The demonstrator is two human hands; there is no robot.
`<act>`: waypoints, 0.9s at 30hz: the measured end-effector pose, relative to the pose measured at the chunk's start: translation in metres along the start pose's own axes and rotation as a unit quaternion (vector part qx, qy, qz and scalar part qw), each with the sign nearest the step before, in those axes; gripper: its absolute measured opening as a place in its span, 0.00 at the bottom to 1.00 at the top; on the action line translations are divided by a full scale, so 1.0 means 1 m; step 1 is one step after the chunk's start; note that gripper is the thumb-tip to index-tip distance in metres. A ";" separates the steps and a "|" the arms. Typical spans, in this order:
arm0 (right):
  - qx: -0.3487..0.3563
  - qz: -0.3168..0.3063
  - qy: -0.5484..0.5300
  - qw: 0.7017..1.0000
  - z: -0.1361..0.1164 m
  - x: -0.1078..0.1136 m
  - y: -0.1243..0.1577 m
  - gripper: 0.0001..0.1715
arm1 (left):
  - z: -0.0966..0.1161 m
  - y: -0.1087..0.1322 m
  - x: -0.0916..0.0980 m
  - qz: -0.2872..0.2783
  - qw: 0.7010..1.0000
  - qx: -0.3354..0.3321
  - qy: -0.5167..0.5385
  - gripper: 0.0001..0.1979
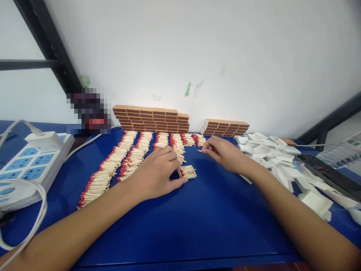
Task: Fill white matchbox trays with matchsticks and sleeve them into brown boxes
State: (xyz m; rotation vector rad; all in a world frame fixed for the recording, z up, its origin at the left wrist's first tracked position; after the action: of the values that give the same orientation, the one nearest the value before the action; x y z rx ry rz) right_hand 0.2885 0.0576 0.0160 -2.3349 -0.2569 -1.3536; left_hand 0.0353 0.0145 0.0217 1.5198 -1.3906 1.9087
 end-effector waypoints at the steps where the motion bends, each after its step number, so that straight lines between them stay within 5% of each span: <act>1: 0.006 -0.002 -0.008 1.000 -0.005 0.001 0.002 0.10 | 0.000 0.000 0.000 0.003 1.000 -0.001 0.001 0.13; 19: 0.046 -0.137 -0.152 0.978 -0.078 -0.017 0.021 0.11 | -0.001 0.001 -0.002 -0.003 1.000 -0.004 0.004 0.15; 23: 0.039 -0.104 -0.152 0.982 -0.073 -0.013 0.018 0.14 | -0.001 0.000 -0.001 -0.008 1.000 -0.003 0.000 0.15; 27: -0.005 0.026 -0.085 0.996 -0.032 0.004 0.005 0.15 | 0.000 -0.001 -0.001 -0.006 1.000 0.000 -0.009 0.14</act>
State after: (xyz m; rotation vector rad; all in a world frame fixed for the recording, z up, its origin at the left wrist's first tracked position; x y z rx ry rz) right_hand 0.2671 0.0385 0.0317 -2.4496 -0.2381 -1.1354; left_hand 0.0365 0.0153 0.0217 1.5459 -1.3872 1.8925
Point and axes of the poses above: each hand's wrist, its own y-axis away from the middle knuckle, its own x-axis out of the back of the hand, z = x × y, the point moved 4 cm from there along -y, towards the middle knuckle, and after that the axes turned 11 degrees about -y, right-handed, at the moved point
